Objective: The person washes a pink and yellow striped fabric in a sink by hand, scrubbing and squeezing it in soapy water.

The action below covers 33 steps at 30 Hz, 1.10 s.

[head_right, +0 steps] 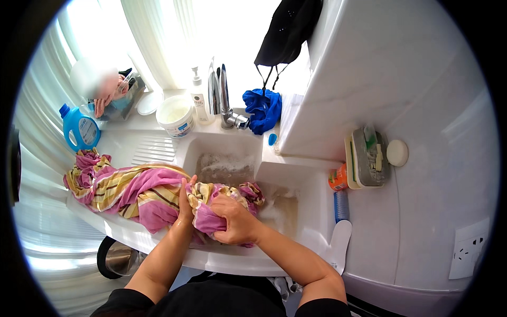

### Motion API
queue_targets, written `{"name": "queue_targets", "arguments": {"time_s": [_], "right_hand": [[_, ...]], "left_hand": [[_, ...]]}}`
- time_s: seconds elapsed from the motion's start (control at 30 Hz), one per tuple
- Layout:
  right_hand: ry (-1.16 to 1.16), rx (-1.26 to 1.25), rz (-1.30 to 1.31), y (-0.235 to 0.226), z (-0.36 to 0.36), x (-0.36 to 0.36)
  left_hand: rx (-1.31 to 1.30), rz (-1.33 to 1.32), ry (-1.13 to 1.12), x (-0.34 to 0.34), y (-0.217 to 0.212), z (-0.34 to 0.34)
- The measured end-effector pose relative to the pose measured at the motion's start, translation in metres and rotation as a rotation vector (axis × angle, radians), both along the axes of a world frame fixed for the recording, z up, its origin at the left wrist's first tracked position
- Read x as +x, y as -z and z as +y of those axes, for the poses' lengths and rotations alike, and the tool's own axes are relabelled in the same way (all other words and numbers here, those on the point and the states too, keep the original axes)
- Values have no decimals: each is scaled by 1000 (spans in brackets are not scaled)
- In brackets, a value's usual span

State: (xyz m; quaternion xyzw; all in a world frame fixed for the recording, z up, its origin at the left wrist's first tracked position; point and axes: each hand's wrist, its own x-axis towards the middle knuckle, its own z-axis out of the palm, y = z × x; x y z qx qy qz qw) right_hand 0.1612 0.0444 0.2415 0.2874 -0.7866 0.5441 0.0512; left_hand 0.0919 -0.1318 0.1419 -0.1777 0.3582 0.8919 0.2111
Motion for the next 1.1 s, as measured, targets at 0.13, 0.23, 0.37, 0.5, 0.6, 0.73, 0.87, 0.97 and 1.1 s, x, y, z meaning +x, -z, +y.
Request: {"name": "queue_targets", "arguments": {"time_s": [0.13,0.23,0.37,0.5,0.6,0.73,0.87,0.97,1.1], "right_hand": [[434,243,-306,68,39,5],[409,674,-555,115,11,13],[502,533,-257,172,6,-1],[479,575,-230,194,11,-32],[352,698,-742,188,14,-64],[334,875,-764,240,25,-91],[294,925,-747,205,6,-111],[292,758,-851,149,20,-109],[416,344,-248,153,44,-41]], "left_hand": [[-692,527,313,11,26,-3],[-1465,781,493,33,51,33],[-1619,636,508,18,57,55],[-1615,525,572,-17,108,59],[-1523,367,672,-40,185,54],[-1596,534,873,-61,289,55],[-1659,734,925,-76,380,9],[-1562,732,848,-97,361,20],[-1286,646,370,-45,74,60]]}}
